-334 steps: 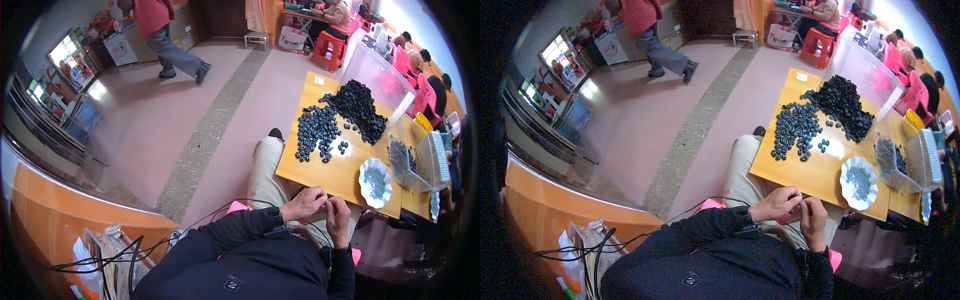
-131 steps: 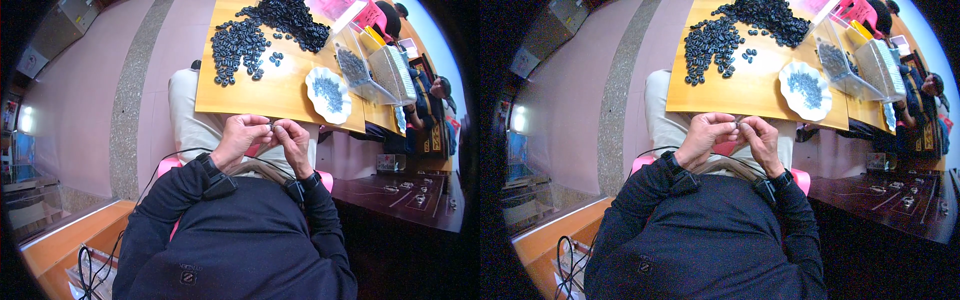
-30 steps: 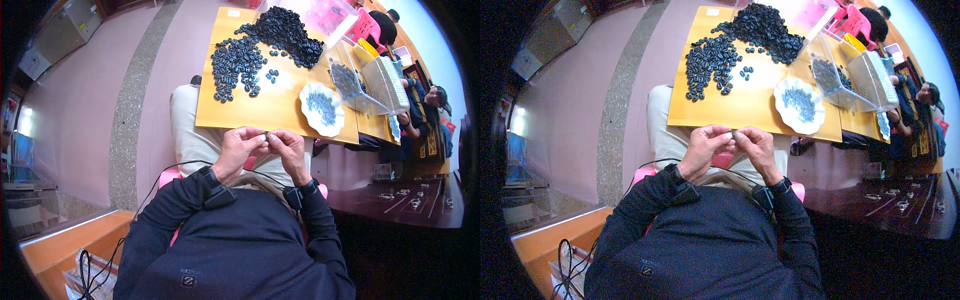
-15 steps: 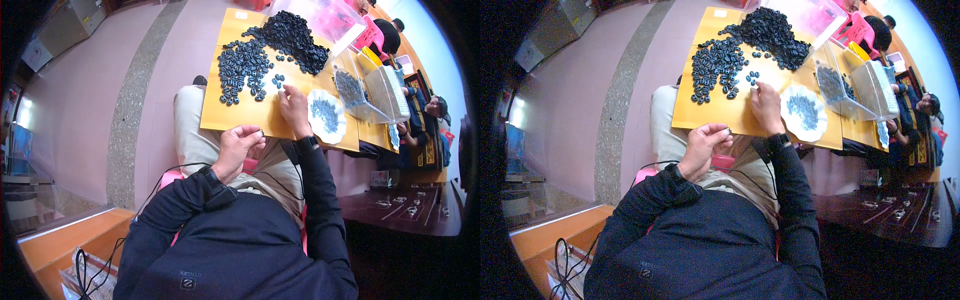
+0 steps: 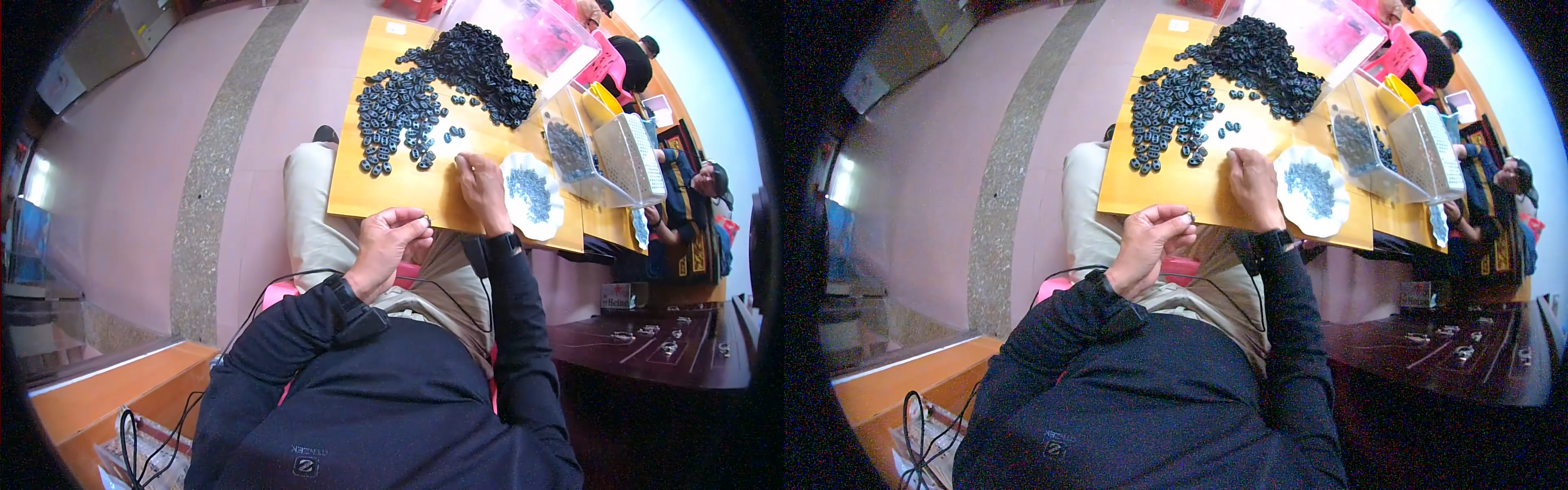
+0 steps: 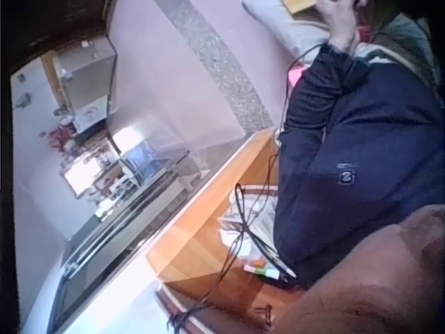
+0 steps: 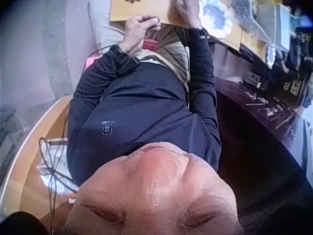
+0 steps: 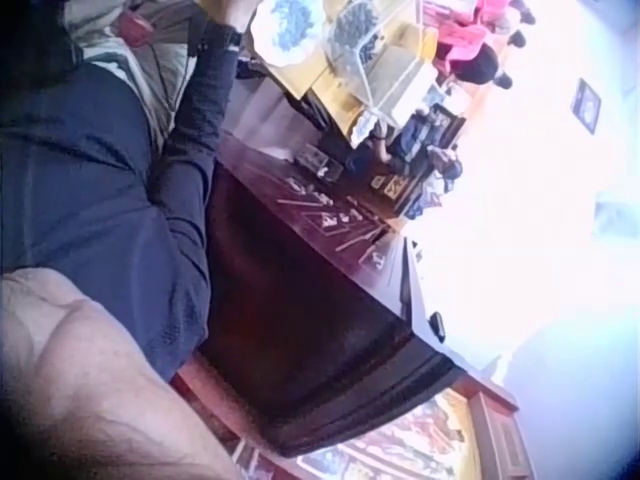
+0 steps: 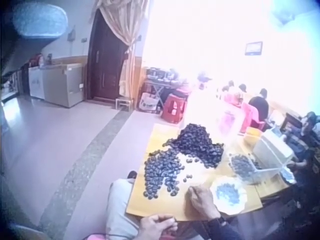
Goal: The person picks up a plastic cord lock and a metal spring by hand, inserts the spring into the cord lock, and places the assembled unit into a white bowl.
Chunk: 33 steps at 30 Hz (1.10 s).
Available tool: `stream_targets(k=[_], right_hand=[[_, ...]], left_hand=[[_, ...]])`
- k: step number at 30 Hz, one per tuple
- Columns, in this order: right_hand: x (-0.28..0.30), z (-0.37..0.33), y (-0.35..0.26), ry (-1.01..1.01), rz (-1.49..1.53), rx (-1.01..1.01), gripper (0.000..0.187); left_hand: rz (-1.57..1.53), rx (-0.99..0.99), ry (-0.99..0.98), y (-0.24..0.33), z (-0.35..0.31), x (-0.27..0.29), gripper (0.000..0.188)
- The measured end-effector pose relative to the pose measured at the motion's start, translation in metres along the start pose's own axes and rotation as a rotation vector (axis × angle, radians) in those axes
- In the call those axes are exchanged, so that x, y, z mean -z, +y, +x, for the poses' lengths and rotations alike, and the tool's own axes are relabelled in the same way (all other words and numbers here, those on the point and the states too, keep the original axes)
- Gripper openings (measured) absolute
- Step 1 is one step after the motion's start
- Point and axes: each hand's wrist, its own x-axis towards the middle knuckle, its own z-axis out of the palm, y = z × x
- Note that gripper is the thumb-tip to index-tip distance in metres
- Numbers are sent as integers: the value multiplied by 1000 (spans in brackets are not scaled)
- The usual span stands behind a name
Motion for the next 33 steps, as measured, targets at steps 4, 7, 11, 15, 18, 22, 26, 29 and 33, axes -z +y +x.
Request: stream_targets(k=[4, 7, 11, 15, 18, 22, 26, 29, 33], right_hand=[[13, -29, -5, -117, 436, -289, 21], [18, -55, -22, -170, 903, -501, 22], [18, -77, -37, -179, 1152, -599, 23], [20, -89, -41, -224, 1279, -601, 24], [17, -94, -38, -250, 1335, -596, 26], [15, -98, -35, -260, 1398, -591, 29], [20, -97, -45, -291, 1418, -622, 32], [21, -98, -44, -325, 1435, -633, 32], [19, -99, -42, -343, 1472, -641, 32]], left_hand=[[13, 21, 8, 0, -1, 0, 14], [24, 17, 15, 1, -2, 0, 13], [11, 16, 8, -2, 0, 0, 14], [-11, 19, -19, -3, 2, 1, 15], [-23, 24, -19, -2, 1, 0, 15], [-33, 31, -33, -4, 2, 0, 15], [-47, 36, -45, -4, 0, 0, 15], [-43, 38, -46, -5, 0, 0, 16], [-29, 30, -48, -5, 0, 0, 16]])
